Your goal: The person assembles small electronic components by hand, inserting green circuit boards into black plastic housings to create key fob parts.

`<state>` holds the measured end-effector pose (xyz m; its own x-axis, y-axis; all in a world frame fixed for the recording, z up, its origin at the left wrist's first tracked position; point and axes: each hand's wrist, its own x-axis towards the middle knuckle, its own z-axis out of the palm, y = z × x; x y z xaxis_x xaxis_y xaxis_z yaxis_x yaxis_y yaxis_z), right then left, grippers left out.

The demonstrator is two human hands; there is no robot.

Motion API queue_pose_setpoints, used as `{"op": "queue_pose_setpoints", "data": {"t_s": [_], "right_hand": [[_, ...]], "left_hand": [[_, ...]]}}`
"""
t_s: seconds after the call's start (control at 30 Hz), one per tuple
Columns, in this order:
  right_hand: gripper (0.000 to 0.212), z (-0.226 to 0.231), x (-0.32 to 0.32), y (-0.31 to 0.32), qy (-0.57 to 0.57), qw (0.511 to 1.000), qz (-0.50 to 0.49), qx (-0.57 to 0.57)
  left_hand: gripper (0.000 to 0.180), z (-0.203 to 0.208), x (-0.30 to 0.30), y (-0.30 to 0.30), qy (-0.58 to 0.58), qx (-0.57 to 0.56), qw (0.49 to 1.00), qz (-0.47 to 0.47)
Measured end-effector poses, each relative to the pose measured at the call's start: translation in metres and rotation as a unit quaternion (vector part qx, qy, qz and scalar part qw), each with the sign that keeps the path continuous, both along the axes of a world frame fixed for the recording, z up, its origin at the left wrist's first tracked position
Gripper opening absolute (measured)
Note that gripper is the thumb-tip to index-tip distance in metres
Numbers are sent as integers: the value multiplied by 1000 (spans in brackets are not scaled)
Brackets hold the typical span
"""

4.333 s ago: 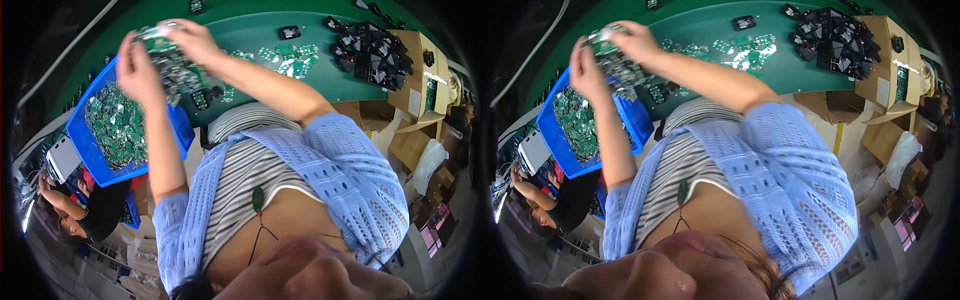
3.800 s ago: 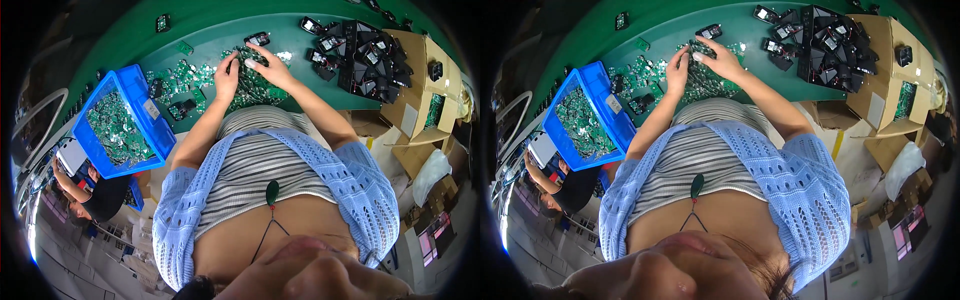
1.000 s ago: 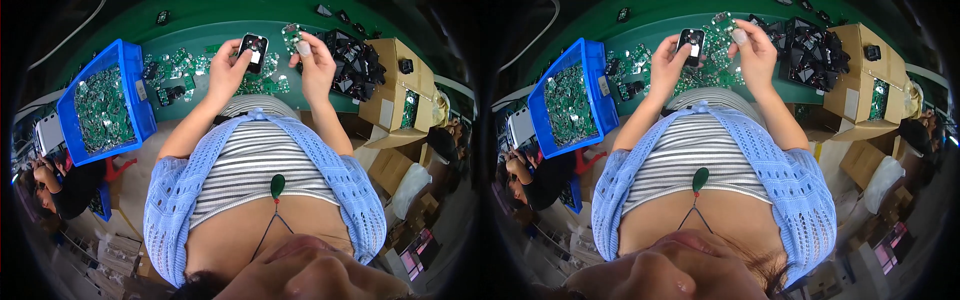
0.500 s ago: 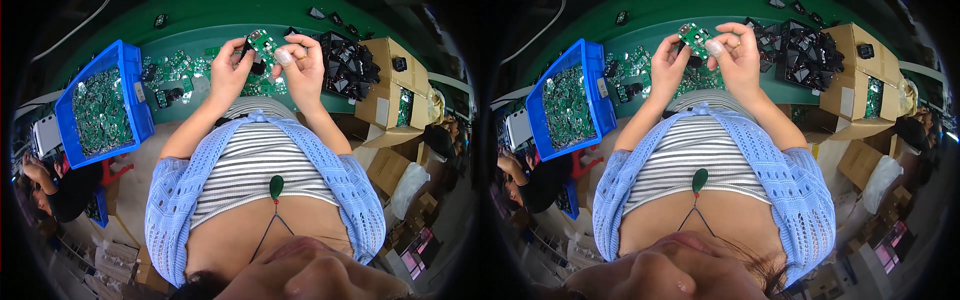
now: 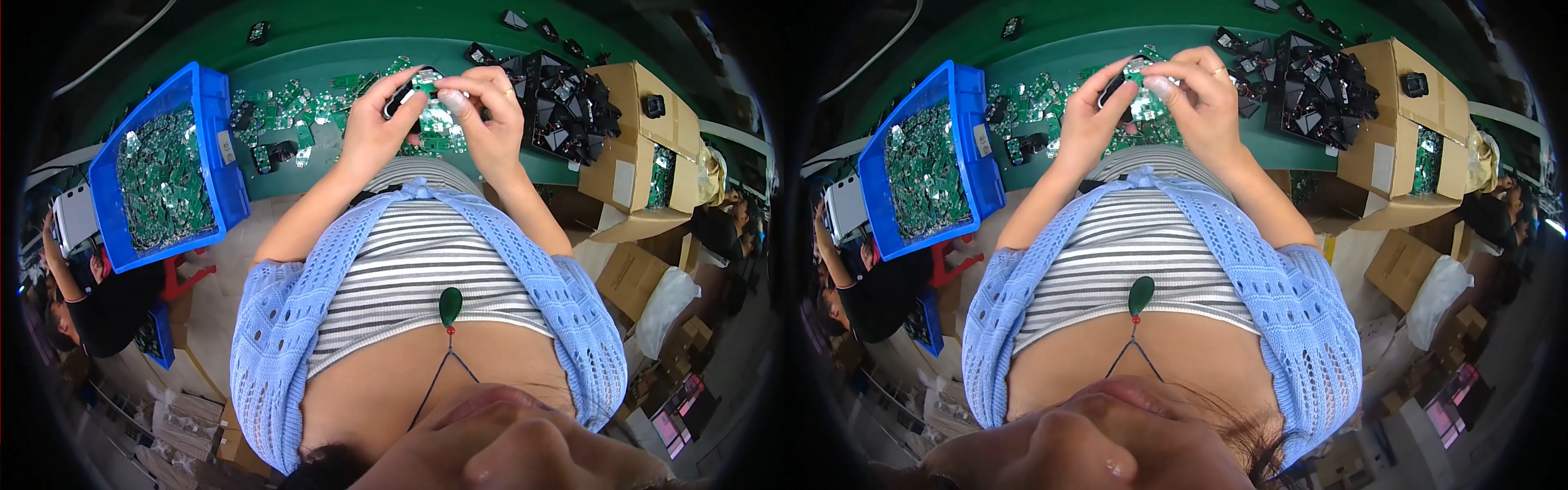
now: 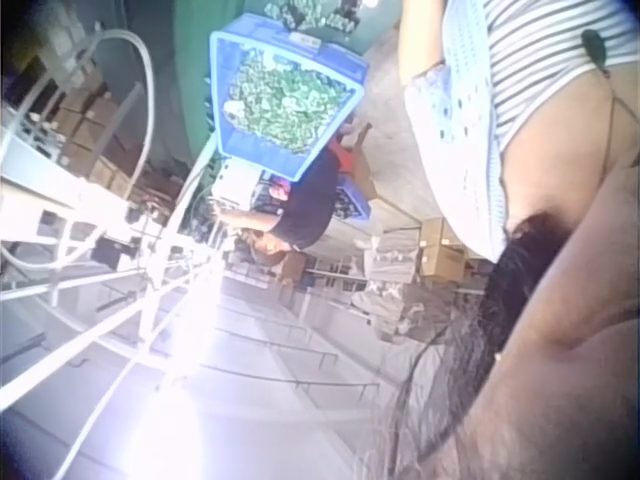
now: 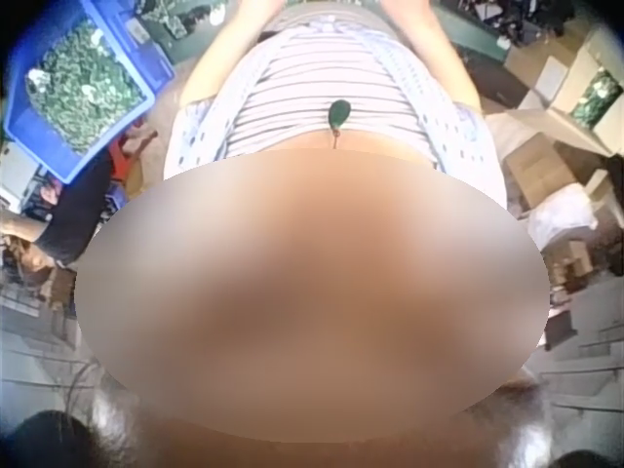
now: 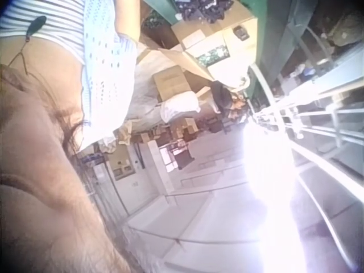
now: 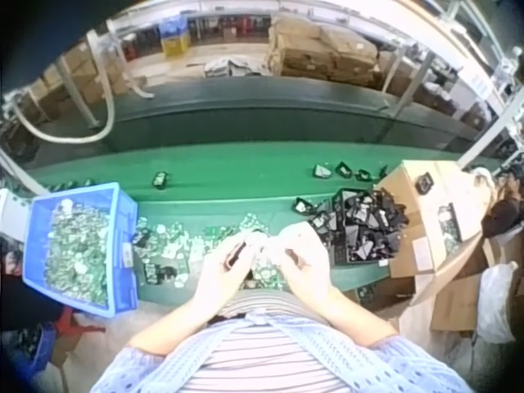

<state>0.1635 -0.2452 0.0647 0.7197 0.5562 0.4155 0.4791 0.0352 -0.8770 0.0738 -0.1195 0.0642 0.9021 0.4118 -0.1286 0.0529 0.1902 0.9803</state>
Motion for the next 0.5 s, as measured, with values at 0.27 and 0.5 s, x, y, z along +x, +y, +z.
{"op": "queue_pose_setpoints", "data": {"t_s": [0.27,0.5], "right_hand": [[17,-6,7,6,135,984,73,87],[10,33,19,11,-328,927,16,-182]], "left_hand": [[28,13,2,0,-28,11,999,29],[15,8,7,9,-111,232,960,115]]}}
